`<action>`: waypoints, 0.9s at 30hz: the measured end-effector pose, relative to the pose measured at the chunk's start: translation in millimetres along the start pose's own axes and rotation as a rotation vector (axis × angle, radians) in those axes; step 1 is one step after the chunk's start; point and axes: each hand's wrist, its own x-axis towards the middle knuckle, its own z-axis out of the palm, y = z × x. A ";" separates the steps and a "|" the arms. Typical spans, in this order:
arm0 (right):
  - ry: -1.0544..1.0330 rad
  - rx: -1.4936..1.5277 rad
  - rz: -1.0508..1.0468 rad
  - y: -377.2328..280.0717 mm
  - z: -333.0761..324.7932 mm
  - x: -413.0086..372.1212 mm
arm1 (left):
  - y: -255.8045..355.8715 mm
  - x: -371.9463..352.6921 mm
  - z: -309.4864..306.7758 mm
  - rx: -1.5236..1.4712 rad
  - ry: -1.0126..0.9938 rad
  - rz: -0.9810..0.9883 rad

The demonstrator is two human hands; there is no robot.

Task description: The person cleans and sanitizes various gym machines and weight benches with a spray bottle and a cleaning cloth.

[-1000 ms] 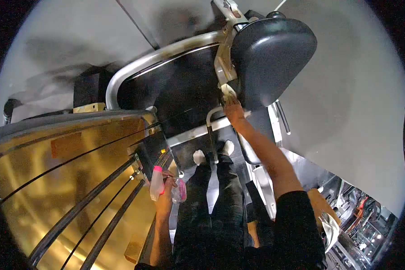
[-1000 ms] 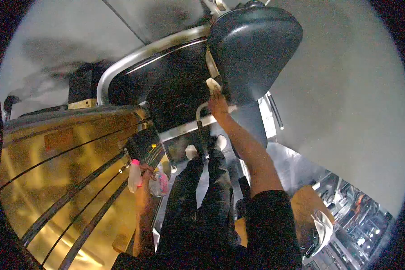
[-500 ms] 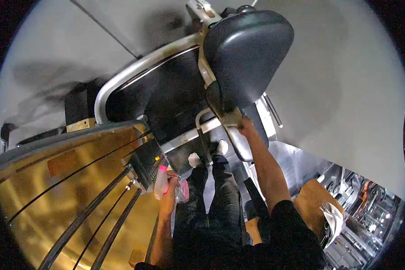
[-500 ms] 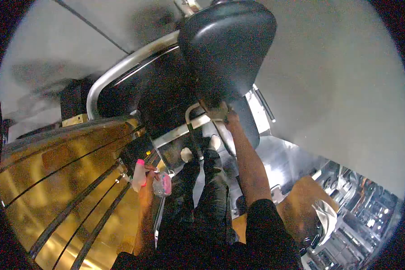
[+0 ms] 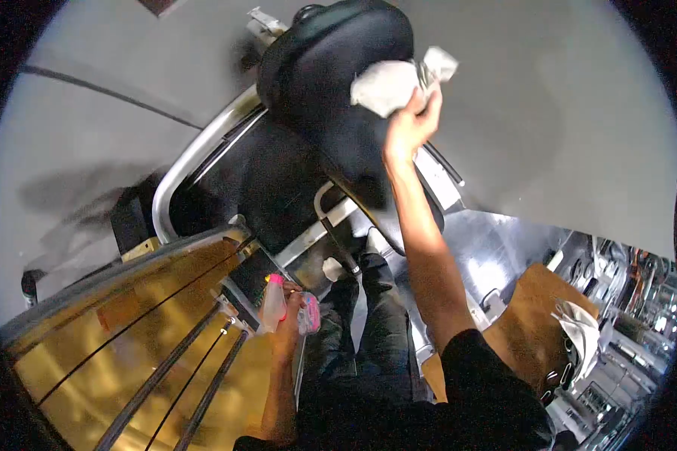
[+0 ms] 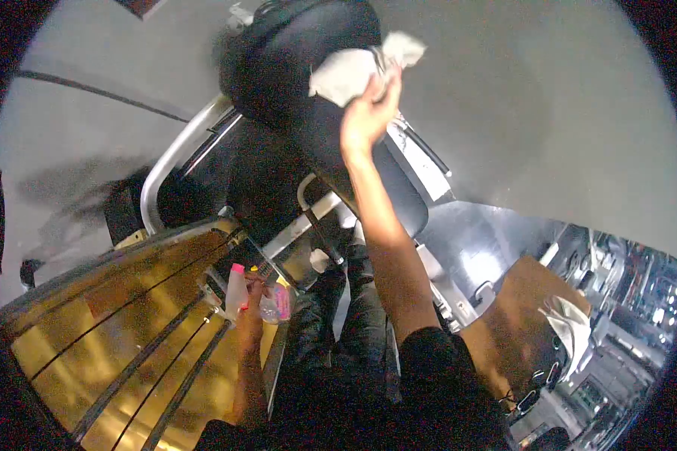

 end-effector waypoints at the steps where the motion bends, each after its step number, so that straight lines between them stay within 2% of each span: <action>1: 0.006 -0.128 -0.241 2.5 6.6 4.1 | 1.5 -2.1 4.8 -0.083 -0.009 -0.011; 2: 0.009 -0.257 -0.482 4.2 13.5 7.6 | 3.4 -3.5 8.8 -0.169 -0.016 -0.023; 4: -0.335 -0.307 -0.439 16.5 11.2 -15.1 | 8.1 -6.3 12.1 -0.120 -0.045 -0.019; 5: -0.300 -0.255 -0.419 27.4 7.9 -33.0 | 4.3 -8.2 13.0 -0.115 -0.042 -0.037; 7: -0.392 -0.323 -0.266 67.9 -14.8 -74.9 | -6.8 -11.5 14.2 -0.103 -0.041 -0.073; 8: -0.411 -0.261 -0.126 87.0 -29.3 -97.1 | -11.2 -13.5 14.2 -0.093 -0.047 -0.095; 9: -0.437 -0.341 -0.147 115.7 -43.9 -117.1 | -13.1 -14.7 14.6 -0.083 -0.049 -0.116; 10: -0.438 -0.288 -0.215 137.2 -57.8 -134.5 | -12.3 -15.5 14.4 -0.077 -0.052 -0.114; 11: -0.492 -0.303 0.046 130.5 -69.7 -147.8 | -10.3 -15.6 13.9 -0.076 -0.050 -0.107; 12: -0.468 -0.493 -0.029 155.2 -78.2 -162.8 | -8.1 -16.7 13.5 -0.078 -0.045 -0.103; 13: -0.588 -0.645 0.190 178.4 -91.9 -177.5 | -5.9 -18.3 13.9 -0.081 -0.039 -0.100; 14: -0.710 -0.638 0.415 190.8 -105.4 -183.4 | -4.7 -20.6 14.2 -0.086 -0.035 -0.098; 16: -0.849 -0.402 0.850 200.6 -137.9 -195.0 | -5.1 -22.9 16.2 -0.093 -0.038 -0.092; 18: -0.818 -0.179 1.175 195.6 -179.2 -211.1 | -7.1 -23.9 18.1 -0.076 -0.028 -0.121; 20: -0.679 -0.053 1.356 187.5 -223.1 -232.4 | -14.0 -20.6 21.7 -0.042 -0.065 -0.071; 24: -0.345 0.097 1.546 192.4 -310.8 -282.0 | -56.1 -4.9 35.2 0.101 -0.210 0.123; 26: -0.194 0.220 1.563 199.9 -352.8 -305.0 | -91.6 0.9 45.7 -0.117 -0.309 0.069; 27: -0.122 0.311 1.552 204.3 -374.1 -316.5 | -90.6 3.9 56.8 0.013 -0.339 0.144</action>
